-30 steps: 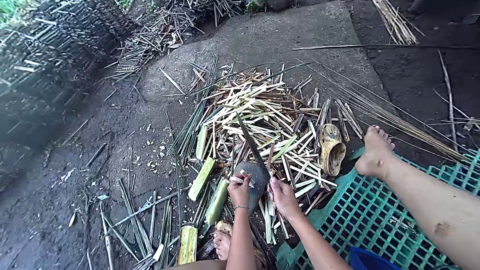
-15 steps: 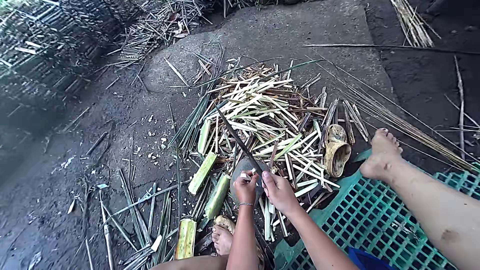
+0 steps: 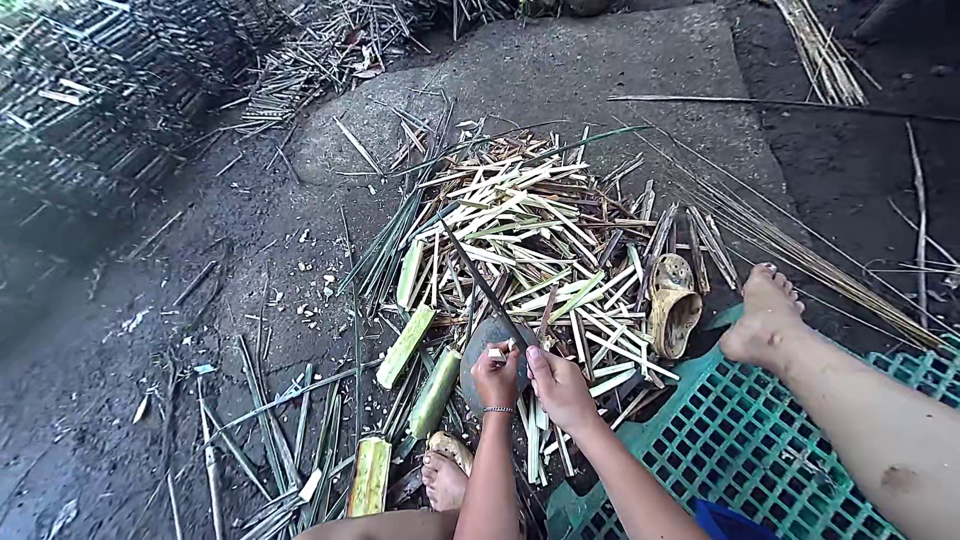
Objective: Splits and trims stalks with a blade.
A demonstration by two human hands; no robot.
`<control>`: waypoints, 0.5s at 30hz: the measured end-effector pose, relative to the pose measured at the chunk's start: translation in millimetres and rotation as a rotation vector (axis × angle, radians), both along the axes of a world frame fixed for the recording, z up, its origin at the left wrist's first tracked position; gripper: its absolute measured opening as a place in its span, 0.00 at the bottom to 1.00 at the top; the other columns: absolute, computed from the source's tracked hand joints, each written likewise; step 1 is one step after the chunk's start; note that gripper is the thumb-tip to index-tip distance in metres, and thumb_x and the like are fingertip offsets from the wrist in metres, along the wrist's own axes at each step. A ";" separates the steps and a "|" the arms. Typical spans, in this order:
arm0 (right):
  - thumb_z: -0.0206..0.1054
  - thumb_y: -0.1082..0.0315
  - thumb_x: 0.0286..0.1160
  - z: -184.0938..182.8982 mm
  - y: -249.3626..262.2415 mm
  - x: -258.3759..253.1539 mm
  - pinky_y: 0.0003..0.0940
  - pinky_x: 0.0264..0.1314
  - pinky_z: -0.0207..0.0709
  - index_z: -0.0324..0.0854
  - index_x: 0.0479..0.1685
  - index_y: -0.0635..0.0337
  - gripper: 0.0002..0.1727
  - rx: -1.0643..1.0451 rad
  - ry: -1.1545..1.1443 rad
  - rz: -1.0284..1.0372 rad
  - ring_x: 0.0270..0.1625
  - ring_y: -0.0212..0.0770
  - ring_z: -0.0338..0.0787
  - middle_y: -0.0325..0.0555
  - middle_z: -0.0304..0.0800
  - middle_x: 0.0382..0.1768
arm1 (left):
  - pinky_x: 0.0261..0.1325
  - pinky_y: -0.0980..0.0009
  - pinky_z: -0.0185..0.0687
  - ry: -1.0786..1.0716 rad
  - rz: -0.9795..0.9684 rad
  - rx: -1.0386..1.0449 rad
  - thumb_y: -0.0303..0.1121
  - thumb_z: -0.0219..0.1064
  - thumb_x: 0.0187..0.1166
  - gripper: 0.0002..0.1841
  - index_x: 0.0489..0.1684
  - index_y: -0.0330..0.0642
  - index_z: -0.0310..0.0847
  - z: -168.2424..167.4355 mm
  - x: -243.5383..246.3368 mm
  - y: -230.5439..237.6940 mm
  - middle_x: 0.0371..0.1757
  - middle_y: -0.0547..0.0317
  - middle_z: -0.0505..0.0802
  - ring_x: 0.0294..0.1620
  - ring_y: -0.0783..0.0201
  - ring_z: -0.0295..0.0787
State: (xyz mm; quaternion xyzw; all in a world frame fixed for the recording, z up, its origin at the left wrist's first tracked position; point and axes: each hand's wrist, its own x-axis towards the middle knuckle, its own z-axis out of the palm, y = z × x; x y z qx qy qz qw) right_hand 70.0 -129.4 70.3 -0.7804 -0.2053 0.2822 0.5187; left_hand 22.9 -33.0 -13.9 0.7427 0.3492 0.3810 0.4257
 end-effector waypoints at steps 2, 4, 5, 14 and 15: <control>0.47 0.50 0.93 5.4 -0.3 -0.7 0.29 0.25 0.70 0.82 0.30 0.57 0.27 -0.001 -0.027 -0.016 0.17 0.27 0.71 0.30 0.70 0.16 | 0.44 0.73 0.87 -0.031 0.020 0.043 0.25 0.77 0.62 0.05 0.31 0.32 0.92 0.3 2.1 -1.8 0.31 0.53 0.96 0.33 0.72 0.93; 0.46 0.50 0.92 7.8 -0.4 -0.6 0.28 0.24 0.70 0.82 0.30 0.56 0.27 -0.012 -0.052 -0.024 0.17 0.25 0.72 0.29 0.70 0.16 | 0.45 0.73 0.88 -0.032 0.032 0.058 0.25 0.76 0.63 0.05 0.32 0.31 0.92 2.2 4.5 -3.3 0.31 0.53 0.97 0.34 0.71 0.94; 0.46 0.50 0.93 7.7 -0.8 -1.0 0.29 0.25 0.71 0.82 0.31 0.57 0.27 -0.031 -0.031 -0.020 0.18 0.27 0.72 0.31 0.71 0.16 | 0.45 0.70 0.88 -0.003 0.028 0.042 0.25 0.76 0.64 0.05 0.32 0.32 0.92 1.6 3.0 -4.5 0.32 0.52 0.97 0.34 0.69 0.94; 0.46 0.50 0.95 11.9 0.2 -0.3 0.39 0.30 0.73 0.83 0.34 0.62 0.29 -0.138 0.024 -0.008 0.21 0.35 0.76 0.39 0.74 0.19 | 0.48 0.57 0.88 0.078 -0.003 -0.013 0.24 0.75 0.66 0.06 0.34 0.30 0.92 1.2 5.2 -9.4 0.33 0.47 0.96 0.36 0.58 0.95; 0.45 0.50 0.95 12.9 2.5 4.2 0.42 0.33 0.73 0.83 0.35 0.63 0.30 -0.173 0.053 0.017 0.23 0.38 0.76 0.41 0.75 0.20 | 0.49 0.53 0.87 0.107 -0.034 -0.039 0.25 0.75 0.67 0.06 0.35 0.30 0.92 1.2 5.3 -5.9 0.34 0.46 0.96 0.37 0.56 0.95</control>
